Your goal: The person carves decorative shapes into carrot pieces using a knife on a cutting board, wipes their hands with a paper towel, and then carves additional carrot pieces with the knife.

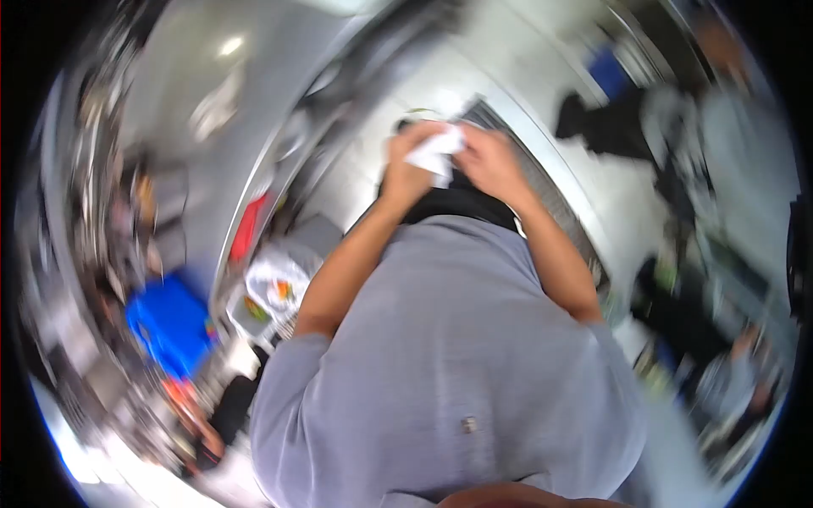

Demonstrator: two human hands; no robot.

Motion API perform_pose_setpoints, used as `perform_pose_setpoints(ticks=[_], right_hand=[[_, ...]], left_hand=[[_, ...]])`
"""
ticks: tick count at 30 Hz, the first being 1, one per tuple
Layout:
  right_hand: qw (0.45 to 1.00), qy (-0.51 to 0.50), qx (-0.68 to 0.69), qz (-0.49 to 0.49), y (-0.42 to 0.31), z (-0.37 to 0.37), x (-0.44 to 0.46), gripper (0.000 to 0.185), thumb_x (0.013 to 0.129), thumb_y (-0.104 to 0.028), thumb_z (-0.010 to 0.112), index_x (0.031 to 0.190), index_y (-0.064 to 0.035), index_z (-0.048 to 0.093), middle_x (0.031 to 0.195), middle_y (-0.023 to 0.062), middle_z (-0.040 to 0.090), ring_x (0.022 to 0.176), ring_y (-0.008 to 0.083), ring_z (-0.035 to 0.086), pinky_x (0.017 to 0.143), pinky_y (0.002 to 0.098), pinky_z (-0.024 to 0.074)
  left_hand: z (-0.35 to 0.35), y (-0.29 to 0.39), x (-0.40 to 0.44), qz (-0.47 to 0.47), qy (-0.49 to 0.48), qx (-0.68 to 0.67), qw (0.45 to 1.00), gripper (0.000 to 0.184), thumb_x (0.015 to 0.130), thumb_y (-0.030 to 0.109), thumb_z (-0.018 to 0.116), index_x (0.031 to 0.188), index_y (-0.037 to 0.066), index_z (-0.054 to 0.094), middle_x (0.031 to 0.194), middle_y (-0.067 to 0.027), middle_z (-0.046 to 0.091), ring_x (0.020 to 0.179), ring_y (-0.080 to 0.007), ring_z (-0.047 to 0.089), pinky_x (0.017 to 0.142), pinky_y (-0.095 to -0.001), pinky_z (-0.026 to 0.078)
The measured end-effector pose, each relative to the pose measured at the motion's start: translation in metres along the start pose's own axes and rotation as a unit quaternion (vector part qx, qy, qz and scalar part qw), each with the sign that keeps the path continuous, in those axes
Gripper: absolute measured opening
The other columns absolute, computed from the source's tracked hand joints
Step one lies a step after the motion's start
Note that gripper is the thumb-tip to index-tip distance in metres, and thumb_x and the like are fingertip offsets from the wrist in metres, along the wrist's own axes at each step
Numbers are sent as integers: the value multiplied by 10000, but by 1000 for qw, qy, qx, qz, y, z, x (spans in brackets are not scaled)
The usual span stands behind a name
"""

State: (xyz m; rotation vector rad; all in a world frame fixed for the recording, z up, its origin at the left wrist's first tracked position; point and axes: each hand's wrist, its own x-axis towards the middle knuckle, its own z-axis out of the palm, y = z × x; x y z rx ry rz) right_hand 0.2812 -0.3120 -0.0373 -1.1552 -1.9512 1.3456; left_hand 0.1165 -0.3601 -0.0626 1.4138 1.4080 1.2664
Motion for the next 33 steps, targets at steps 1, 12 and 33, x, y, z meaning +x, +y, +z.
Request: perform_pose_setpoints(ticks=[1,12,33], right_hand=[[999,11,-37,-27,14,15,8,235,835,-12,613,1057,-59,673,878,236,666,808,433,655,670,485,507],[914,-331,-234,-17,33,13,151,411,943,-229,617,1302,-33,582,1110,232,676,993,430,646,857,494,507],[862,97,-449,-212,106,-83,489,327,951,-167,494,1252,-88,597,1055,214,648,1019,360,646,809,472,552]], left_hand=[[-13,-14,2,9,-32,32,999,170,922,74,622,1037,-12,711,948,-124,719,856,-222,670,793,-336,528],[-232,-206,-259,-449,279,329,783,428,922,225,648,1301,38,579,1207,-204,625,1035,-367,609,930,-449,472],[-186,-69,242,49,259,350,899,253,928,71,689,1169,-8,686,985,-131,665,796,-262,617,715,-351,508]])
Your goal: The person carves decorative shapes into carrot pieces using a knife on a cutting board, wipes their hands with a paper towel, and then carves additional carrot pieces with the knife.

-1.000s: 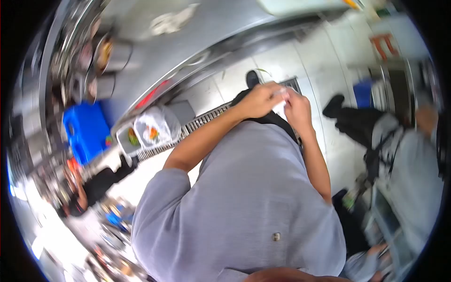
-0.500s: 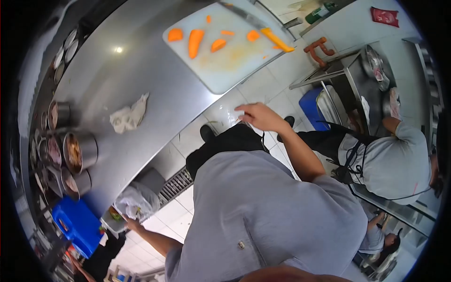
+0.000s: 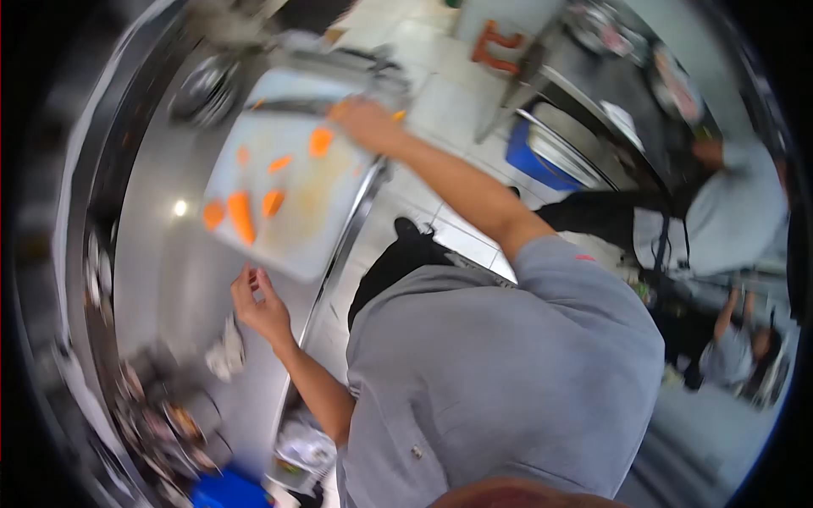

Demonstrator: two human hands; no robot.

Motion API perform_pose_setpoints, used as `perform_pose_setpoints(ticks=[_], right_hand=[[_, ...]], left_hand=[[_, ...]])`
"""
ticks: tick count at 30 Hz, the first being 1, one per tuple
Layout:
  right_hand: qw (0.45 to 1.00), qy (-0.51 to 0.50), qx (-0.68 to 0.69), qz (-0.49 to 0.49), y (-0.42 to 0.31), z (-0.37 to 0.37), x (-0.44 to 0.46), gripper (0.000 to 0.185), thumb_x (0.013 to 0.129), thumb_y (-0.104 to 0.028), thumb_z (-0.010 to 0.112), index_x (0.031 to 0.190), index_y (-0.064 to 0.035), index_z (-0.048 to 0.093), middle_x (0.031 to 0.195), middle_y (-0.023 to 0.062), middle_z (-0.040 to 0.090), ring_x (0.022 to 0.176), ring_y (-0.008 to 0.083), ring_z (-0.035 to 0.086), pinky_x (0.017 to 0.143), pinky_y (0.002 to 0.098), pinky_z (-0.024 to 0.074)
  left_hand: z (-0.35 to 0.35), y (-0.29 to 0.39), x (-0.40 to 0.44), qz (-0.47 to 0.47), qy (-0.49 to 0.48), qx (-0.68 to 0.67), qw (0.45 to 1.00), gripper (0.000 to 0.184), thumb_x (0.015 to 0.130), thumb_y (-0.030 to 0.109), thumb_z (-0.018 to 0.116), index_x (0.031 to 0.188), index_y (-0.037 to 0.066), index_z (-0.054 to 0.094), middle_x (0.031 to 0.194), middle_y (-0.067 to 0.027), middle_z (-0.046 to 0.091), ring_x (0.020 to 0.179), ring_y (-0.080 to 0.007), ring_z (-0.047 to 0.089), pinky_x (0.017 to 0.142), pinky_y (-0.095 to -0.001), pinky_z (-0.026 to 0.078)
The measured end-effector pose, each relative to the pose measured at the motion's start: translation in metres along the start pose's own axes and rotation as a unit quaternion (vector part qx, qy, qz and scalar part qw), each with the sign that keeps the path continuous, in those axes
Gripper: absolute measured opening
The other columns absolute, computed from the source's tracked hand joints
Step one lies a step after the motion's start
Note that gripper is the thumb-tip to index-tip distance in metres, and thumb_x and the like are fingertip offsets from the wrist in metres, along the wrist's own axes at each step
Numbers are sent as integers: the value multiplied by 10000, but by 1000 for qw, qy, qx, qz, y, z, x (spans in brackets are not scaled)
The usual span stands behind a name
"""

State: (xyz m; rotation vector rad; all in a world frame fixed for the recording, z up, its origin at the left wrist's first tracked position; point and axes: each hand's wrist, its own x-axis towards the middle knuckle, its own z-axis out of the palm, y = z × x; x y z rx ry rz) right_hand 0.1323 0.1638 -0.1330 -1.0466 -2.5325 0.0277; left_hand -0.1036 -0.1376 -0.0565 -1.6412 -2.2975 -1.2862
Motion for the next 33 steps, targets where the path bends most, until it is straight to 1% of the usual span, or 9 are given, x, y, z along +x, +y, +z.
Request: perform_pose_setpoints(ticks=[4,9,12,14,17,22,26,28,33], right_hand=[[972,-124,148,131,-25,-72,-6,387,962,-216,519,1335,-118,491,1129,267,616,990,420,649,791,516,552],[896,-190,372,149,-26,-105,-60,323,968,-227,571,1183,-9,467,876,256,643,873,438,644,735,530,486],[859,-250,420,154,-26,-95,-99,328,966,-288,556,1225,-90,522,989,234,670,943,427,660,782,519,497],[868,-234,417,135,-31,-96,-115,324,967,-292,559,1219,-90,527,993,226,672,946,424,660,782,511,496],[869,-224,423,121,-37,-96,-120,306,970,-276,561,1212,-89,539,1013,228,670,968,418,657,799,500,497],[896,-234,296,232,-81,-107,-103,304,969,-246,564,1227,-86,541,952,206,685,903,422,666,772,505,502],[900,-185,314,239,-99,-109,-114,302,970,-221,555,1233,-75,536,917,209,682,868,424,666,755,509,506],[877,-191,404,174,-102,-107,-128,310,1002,-195,549,1277,-63,491,887,234,663,890,431,653,759,522,489],[888,-156,352,252,-129,-111,-145,302,975,-198,555,1244,-66,522,955,236,671,914,441,648,767,532,499]], left_hand=[[76,7,55,55,-104,73,990,496,914,129,712,1381,43,569,1218,-183,579,1078,-315,563,847,-416,492],[118,-16,71,121,-127,170,970,501,915,140,699,1384,41,554,1224,-204,571,1115,-364,550,913,-467,478],[118,-17,75,75,-181,163,967,439,914,128,691,1325,17,583,1176,-209,586,1071,-382,577,900,-459,496],[113,-12,71,37,-200,134,970,407,913,122,688,1292,6,596,1152,-210,593,1047,-389,590,889,-449,505],[100,-4,53,77,-86,102,988,339,905,95,685,1222,-7,622,1109,-201,599,1000,-390,606,869,-442,517],[82,-9,24,74,-103,87,988,366,870,66,725,1213,-22,631,1129,-185,605,1027,-374,602,907,-451,510],[77,-13,16,68,-97,69,991,399,861,87,752,1226,-23,633,1155,-181,614,1072,-362,598,938,-448,502],[78,-24,8,61,-107,20,992,407,863,108,763,1231,-18,643,1169,-180,621,1102,-352,589,961,-445,492],[77,-33,-1,90,-100,-8,991,412,870,122,762,1241,-14,645,1171,-179,626,1117,-352,583,968,-444,483]])
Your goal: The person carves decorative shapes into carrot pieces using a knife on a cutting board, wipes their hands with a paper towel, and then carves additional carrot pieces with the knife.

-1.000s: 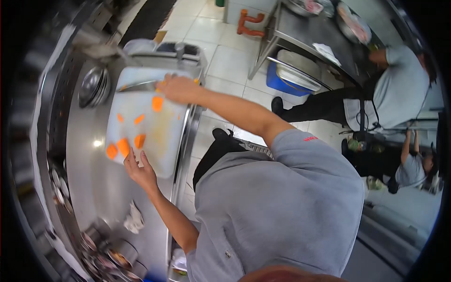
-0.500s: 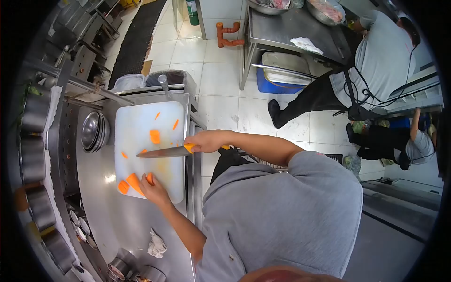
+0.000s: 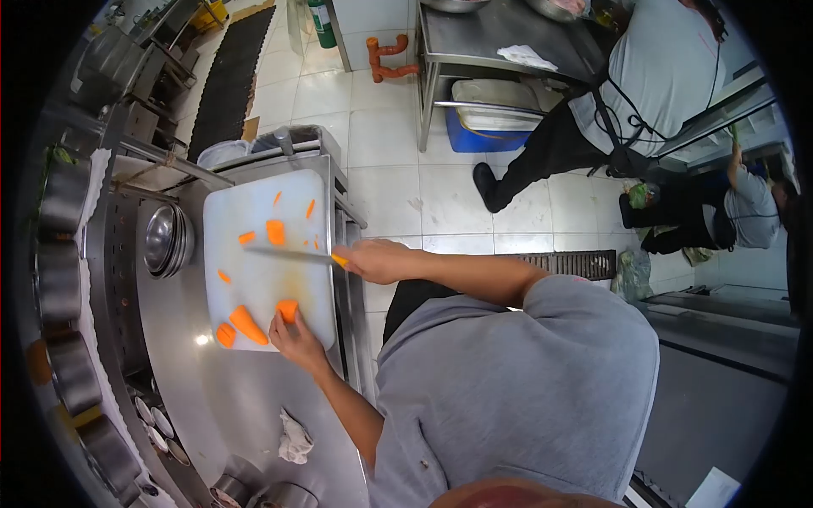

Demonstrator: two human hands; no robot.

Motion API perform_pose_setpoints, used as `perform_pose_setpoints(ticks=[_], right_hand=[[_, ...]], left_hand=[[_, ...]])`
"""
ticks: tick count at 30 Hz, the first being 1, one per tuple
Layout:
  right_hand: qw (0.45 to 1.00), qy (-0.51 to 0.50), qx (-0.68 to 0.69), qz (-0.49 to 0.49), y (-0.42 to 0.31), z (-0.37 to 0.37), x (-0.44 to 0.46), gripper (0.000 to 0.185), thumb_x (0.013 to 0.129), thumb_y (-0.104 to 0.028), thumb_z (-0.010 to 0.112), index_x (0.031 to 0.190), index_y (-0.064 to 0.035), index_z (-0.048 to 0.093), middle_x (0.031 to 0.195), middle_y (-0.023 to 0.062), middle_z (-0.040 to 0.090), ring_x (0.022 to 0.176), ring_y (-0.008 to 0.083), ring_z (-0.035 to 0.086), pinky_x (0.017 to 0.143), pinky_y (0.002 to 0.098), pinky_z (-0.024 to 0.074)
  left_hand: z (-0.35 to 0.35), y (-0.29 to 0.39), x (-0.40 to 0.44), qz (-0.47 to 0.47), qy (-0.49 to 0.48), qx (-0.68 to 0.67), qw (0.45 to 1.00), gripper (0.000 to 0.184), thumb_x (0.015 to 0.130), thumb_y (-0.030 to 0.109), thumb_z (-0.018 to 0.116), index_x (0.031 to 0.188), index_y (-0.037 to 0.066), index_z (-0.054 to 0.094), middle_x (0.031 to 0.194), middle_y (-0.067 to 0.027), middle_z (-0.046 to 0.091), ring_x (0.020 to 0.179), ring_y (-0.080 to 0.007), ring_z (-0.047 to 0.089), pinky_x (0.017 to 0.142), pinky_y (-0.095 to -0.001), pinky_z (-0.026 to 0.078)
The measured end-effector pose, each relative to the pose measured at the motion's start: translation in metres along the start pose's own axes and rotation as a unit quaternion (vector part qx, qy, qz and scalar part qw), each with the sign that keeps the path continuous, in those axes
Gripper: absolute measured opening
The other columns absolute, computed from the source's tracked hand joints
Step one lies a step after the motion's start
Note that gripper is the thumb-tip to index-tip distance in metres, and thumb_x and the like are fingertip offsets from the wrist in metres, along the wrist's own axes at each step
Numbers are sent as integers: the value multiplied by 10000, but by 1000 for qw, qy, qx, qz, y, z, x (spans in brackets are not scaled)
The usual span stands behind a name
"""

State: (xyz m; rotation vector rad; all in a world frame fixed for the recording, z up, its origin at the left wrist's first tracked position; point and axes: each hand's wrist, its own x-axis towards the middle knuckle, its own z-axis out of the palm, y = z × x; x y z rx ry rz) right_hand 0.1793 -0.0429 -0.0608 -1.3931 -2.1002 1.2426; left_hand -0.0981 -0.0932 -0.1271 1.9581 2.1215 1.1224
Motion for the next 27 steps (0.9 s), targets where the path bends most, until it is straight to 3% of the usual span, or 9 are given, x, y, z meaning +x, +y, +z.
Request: perform_pose_setpoints(ticks=[8,11,14,16,22,23,25,26,27], right_hand=[[999,30,15,23,-5,16,-31,288,972,-188,563,1211,-55,473,955,253,665,921,449,640,775,556,491],[998,41,40,3,23,31,-20,326,951,-206,582,1212,-44,473,910,257,660,839,429,666,687,532,517],[992,0,110,68,45,23,-2,383,920,-224,604,1224,-29,476,843,245,652,691,385,676,571,481,522],[985,-55,158,42,44,6,5,387,941,-276,625,1196,-47,446,716,167,612,562,284,646,477,415,503],[970,-96,223,26,53,-13,14,416,896,-345,683,1177,-81,525,715,143,621,515,214,627,422,362,506],[970,-95,221,34,51,-19,14,378,893,-336,689,1145,-81,567,787,173,655,619,290,675,530,419,551],[968,126,111,-185,84,6,34,336,879,-311,695,1121,-102,592,877,191,684,800,384,693,704,474,568],[981,94,81,-147,86,-5,35,390,885,-308,713,1184,-89,594,1164,165,639,1094,363,620,945,461,510],[984,91,26,-151,82,-20,33,423,881,-283,720,1225,-70,596,1220,169,618,1109,361,612,968,431,503]], left_hand=[[3,3,-9,3,46,5,999,488,860,132,773,1283,-36,597,1186,-181,624,1113,-353,585,965,-433,481],[3,8,-11,-35,47,-24,998,499,858,142,781,1281,-44,592,1195,-192,620,1097,-350,597,959,-426,493],[13,2,-14,-44,55,-27,997,484,867,150,780,1271,-48,601,1202,-206,618,1081,-340,613,960,-419,505],[11,4,-15,-50,59,-23,997,472,876,161,778,1262,-53,611,1207,-204,620,1074,-326,622,965,-415,508],[5,13,-23,-52,63,-29,996,466,892,191,775,1245,-69,620,1190,-201,643,1098,-327,626,979,-401,504],[5,14,-23,-53,60,-26,996,451,893,193,773,1230,-70,628,1184,-202,650,1083,-331,632,973,-403,505],[2,25,-21,-47,54,-20,997,430,896,203,771,1202,-69,643,1163,-206,666,1054,-338,644,964,-409,508],[0,29,-21,-47,50,-7,998,422,897,213,770,1188,-68,649,1148,-209,675,1040,-342,650,961,-413,509],[-5,33,-19,-69,26,22,997,422,896,237,768,1178,-56,657,1120,-201,689,1014,-329,660,956,-405,509]])
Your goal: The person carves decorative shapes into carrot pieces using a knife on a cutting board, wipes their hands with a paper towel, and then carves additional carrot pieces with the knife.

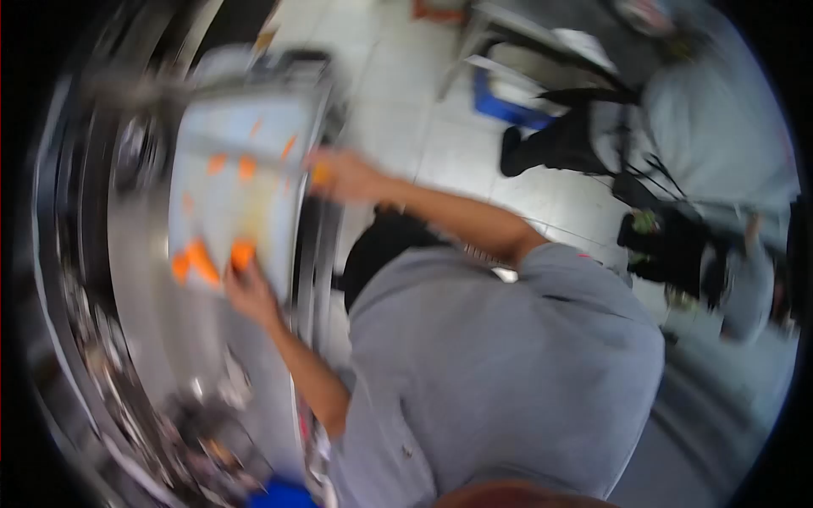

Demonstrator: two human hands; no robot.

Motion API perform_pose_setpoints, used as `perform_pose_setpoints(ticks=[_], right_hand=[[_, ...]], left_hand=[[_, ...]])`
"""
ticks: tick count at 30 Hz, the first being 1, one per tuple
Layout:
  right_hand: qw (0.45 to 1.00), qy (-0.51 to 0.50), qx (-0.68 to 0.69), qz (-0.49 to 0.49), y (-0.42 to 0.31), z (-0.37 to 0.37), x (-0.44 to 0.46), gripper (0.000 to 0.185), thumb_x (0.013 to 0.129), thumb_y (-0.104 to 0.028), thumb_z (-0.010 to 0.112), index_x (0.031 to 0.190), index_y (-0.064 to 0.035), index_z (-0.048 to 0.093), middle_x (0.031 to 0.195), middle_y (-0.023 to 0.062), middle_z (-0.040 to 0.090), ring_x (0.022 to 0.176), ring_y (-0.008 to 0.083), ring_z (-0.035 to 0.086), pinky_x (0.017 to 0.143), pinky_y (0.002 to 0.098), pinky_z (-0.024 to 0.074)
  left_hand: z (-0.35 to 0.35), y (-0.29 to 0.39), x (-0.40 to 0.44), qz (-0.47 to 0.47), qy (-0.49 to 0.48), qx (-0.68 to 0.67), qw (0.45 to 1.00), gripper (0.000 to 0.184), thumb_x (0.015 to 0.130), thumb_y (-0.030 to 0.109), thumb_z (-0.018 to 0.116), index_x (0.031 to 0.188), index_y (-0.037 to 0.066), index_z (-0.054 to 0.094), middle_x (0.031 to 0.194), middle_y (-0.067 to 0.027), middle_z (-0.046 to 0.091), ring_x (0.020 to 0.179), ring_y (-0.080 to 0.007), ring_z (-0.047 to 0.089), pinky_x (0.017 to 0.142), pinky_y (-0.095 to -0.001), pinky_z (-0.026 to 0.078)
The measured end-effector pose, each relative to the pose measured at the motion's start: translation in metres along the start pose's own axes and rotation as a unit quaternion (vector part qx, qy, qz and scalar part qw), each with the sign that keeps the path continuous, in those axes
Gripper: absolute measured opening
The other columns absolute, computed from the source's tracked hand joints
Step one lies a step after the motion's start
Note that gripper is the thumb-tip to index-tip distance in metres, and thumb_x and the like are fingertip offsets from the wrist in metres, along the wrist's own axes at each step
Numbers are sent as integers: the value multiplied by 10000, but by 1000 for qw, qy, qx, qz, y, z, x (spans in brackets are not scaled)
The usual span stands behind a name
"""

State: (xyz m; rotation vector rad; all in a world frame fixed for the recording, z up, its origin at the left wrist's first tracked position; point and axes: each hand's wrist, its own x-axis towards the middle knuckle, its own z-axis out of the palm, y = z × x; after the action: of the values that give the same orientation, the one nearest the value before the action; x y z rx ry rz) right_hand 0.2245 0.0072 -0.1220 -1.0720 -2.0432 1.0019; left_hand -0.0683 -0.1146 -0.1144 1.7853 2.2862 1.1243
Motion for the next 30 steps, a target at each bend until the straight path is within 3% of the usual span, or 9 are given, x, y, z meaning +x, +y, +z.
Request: perform_pose_setpoints(ticks=[4,6,9,13,17,19,20,21,30], right_hand=[[995,23,-99,13,-27,-41,-8,659,883,-58,632,1453,-358,494,1015,197,551,977,367,559,875,448,490],[989,62,-126,-43,-4,-34,-17,494,966,-146,527,1457,-199,509,1030,317,566,1015,452,554,884,496,454],[987,-13,-146,62,-22,-47,-9,478,956,-129,521,1428,-201,548,989,291,566,980,436,551,833,480,450],[976,90,-185,-75,8,-32,-12,346,970,-167,519,1299,-135,618,987,264,577,948,403,567,778,473,441],[949,2,138,283,-33,-58,3,452,978,-464,569,1098,-38,660,1001,235,622,893,321,597,771,465,453],[969,41,125,210,1,-39,-5,459,945,-500,607,1079,-67,677,1018,242,641,891,311,600,810,446,455],[989,70,-68,107,13,-26,-11,391,877,-226,615,1267,-211,580,1098,237,582,963,352,571,837,449,481],[962,96,-257,0,14,-20,-13,772,810,47,623,1454,-355,483,1179,231,522,1034,394,541,864,453,506],[967,84,-239,1,26,-6,-7,763,845,55,581,1457,-391,487,1076,203,500,1028,390,535,836,440,507]], left_hand=[[-6,3,-12,13,43,-8,999,393,875,233,778,1167,-4,665,1094,-167,671,1025,-300,649,926,-374,512],[-6,9,-18,14,63,-44,997,385,862,211,788,1163,-1,674,1079,-151,673,969,-280,641,876,-366,514],[1,0,-15,-1,61,-32,998,383,854,203,794,1158,0,679,1062,-141,671,958,-268,640,876,-364,517],[0,-1,-17,-2,65,-16,998,389,851,208,802,1156,-1,682,1055,-131,670,948,-256,640,878,-365,517],[-1,2,-16,-23,60,-33,997,397,861,209,796,1168,-15,678,1100,-137,671,994,-260,651,922,-367,523],[1,3,-16,-21,56,-25,998,395,867,204,791,1169,-23,675,1116,-139,672,1014,-259,654,934,-367,525],[1,3,-17,-20,58,-24,998,392,868,198,789,1169,-24,675,1117,-143,673,1012,-258,656,929,-367,528],[0,5,-16,-19,60,-21,998,389,869,193,788,1170,-25,674,1117,-146,674,1009,-258,657,924,-366,531],[-3,7,-18,-24,48,-12,998,390,866,190,789,1169,-23,668,1089,-154,676,980,-264,655,901,-367,527]])
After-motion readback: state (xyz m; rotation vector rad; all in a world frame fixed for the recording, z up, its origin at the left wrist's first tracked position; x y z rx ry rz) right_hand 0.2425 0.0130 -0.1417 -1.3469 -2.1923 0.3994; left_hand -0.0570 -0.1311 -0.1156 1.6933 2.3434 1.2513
